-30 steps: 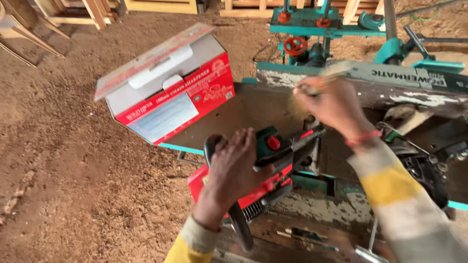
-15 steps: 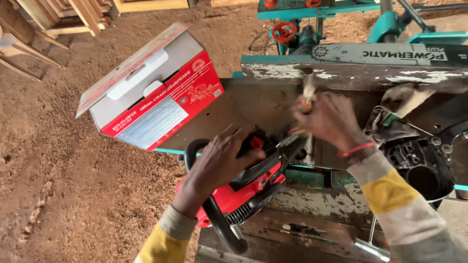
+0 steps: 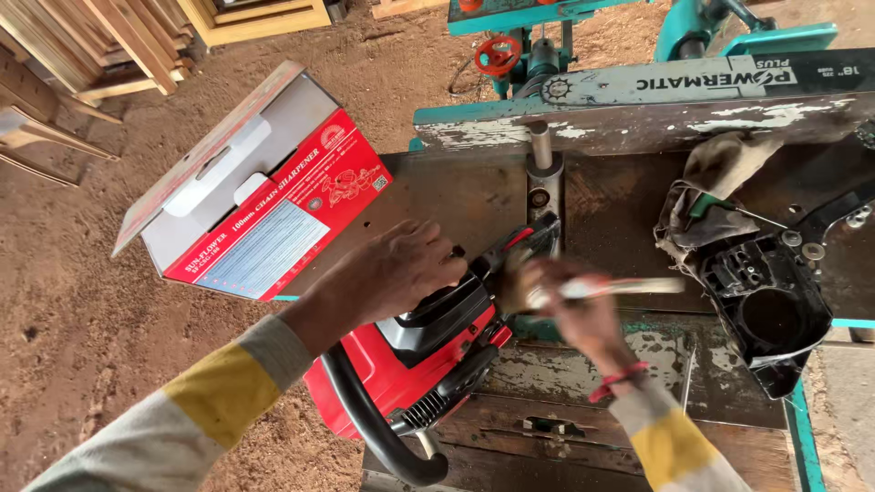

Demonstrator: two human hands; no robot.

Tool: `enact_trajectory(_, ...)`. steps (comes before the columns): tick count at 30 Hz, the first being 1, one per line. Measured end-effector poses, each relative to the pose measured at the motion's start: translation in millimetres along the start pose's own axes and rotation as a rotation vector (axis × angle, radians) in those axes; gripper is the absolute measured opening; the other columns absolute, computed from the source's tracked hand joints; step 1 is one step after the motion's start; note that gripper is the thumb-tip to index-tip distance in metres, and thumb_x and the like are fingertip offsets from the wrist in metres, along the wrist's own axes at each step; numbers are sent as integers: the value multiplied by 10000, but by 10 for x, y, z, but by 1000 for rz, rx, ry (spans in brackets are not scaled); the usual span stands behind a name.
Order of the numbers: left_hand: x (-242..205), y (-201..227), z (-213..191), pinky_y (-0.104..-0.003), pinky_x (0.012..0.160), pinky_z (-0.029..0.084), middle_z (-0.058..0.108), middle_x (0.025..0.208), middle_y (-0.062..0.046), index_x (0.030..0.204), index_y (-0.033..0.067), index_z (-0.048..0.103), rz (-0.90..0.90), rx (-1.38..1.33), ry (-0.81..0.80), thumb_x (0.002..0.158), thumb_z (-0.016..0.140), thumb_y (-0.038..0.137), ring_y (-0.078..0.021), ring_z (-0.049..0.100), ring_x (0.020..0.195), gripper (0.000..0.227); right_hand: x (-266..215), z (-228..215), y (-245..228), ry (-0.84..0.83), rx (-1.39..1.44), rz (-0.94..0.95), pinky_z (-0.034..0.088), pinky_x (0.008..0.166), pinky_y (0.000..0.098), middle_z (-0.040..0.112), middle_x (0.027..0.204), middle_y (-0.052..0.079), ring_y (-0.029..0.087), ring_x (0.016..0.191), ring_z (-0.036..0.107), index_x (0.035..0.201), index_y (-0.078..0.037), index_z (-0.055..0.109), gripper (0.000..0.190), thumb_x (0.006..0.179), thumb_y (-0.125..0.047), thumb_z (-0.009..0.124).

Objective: The person uses a brush to clean a red chainsaw placed on a workbench. They scrub the exterior casing, the engine area, and the handle, then remove the air filter cover to clean the internal components. The person also cleans a metal T-wrench and the chainsaw's fuel cap before reassembling the air filter cover and lifting the chainsaw.

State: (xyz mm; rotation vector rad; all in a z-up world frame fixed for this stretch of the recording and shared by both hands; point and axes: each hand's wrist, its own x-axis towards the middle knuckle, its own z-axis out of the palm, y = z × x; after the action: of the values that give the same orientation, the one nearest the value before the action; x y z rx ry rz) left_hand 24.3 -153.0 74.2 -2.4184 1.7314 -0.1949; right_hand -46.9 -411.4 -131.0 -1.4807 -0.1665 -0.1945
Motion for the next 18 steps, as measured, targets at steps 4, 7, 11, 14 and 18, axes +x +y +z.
enact_trajectory(4, 101, 239, 166, -492, 673, 589, 684, 790, -112, 973, 83, 658, -556, -129, -396, 960, 601, 257, -328, 712, 746, 183, 193, -89, -158, 220, -431, 485, 611, 628, 258, 752, 1000, 95, 171, 772, 724, 1124, -105, 716, 235, 900, -54, 666)
enact_trajectory(7, 214, 180, 235, -535, 672, 572, 679, 722, -165, 815, 63, 767, -872, -326, -248, 938, 608, 343, -418, 680, 672, 345, 48, -53, -257, 189, -328, 232, 617, 697, 268, 760, 1028, 70, 158, 802, 724, 1191, -124, 696, 213, 994, -162, 623)
enact_trajectory(11, 176, -22, -13, -533, 656, 568, 710, 807, -136, 902, 97, 745, -539, -432, -99, 938, 608, 327, -386, 716, 736, 270, 73, -168, -90, -62, 5, 325, 600, 876, 324, 764, 1034, 107, 204, 884, 711, 1189, -76, 702, 258, 975, -191, 615)
enact_trajectory(14, 78, -132, -227, -499, 634, 577, 720, 880, -131, 994, 104, 693, -113, -660, 150, 851, 646, 277, -373, 731, 784, 229, 291, -315, -78, 176, 792, 113, 580, 998, 345, 720, 1149, 177, 247, 1063, 682, 1189, 50, 672, 325, 1007, -198, 568)
enact_trajectory(18, 207, -58, -200, -497, 717, 565, 699, 880, -138, 1014, 78, 681, -402, -444, -167, 982, 606, 255, -364, 708, 835, 195, 217, -121, -368, -147, -684, 492, 571, 843, 380, 762, 1046, 148, 269, 950, 715, 1123, -30, 730, 288, 919, -227, 680)
